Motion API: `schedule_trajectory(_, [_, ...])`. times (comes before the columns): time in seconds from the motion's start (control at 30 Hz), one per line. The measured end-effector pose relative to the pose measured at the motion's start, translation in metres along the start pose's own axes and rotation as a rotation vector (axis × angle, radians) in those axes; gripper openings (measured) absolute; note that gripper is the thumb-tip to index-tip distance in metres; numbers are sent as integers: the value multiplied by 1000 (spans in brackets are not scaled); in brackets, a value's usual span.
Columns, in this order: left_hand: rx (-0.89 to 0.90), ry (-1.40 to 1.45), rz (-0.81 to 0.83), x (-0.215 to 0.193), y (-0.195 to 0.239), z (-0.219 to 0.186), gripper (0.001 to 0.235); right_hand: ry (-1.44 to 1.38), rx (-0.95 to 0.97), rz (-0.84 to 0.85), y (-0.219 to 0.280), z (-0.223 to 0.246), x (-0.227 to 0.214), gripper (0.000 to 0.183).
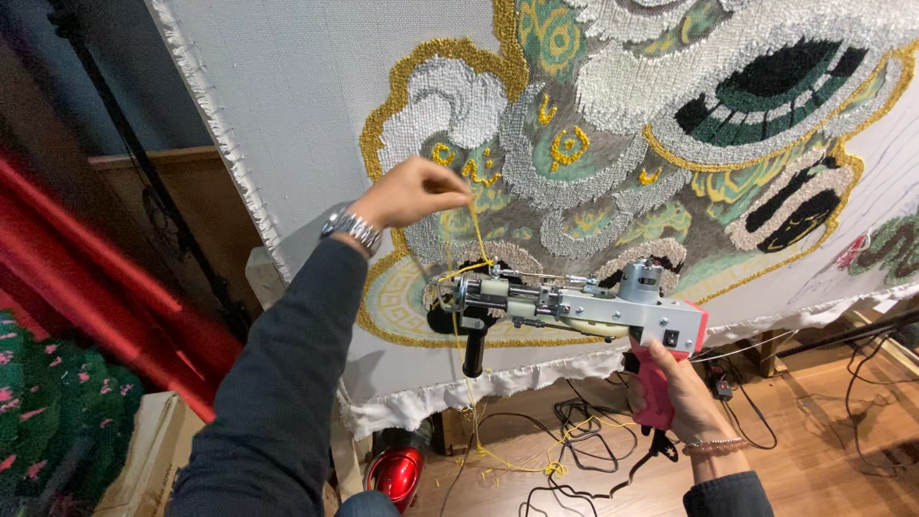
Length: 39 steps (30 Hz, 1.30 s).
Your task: The person uses a pink tufting gun to apply yellow yarn into a stretched canvas, following a pre-drawn design. They guide the tool with both hands and occasionally adjust the yarn feed with the left hand.
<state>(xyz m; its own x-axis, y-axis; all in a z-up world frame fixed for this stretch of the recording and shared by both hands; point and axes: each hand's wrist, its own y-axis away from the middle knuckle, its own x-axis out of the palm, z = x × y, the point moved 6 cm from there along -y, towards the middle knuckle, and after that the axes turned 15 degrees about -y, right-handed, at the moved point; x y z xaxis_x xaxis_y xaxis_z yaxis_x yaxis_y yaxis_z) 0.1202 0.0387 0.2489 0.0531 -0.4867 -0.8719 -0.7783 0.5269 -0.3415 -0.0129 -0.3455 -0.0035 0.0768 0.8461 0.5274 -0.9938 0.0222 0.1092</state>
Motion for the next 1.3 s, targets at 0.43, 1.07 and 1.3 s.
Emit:
schedule_trajectory(0.43, [294, 32, 244, 78, -50, -81, 24, 13, 17, 25, -7, -17, -3, 46])
schedule_trajectory(1.07, [-143, 987, 29, 92, 49, 36, 90, -72, 37, 71, -2, -19, -16, 49])
schedule_trajectory(1.3, [-123, 1028, 45, 196, 102, 23, 62, -115, 43, 77, -8, -13, 0, 50])
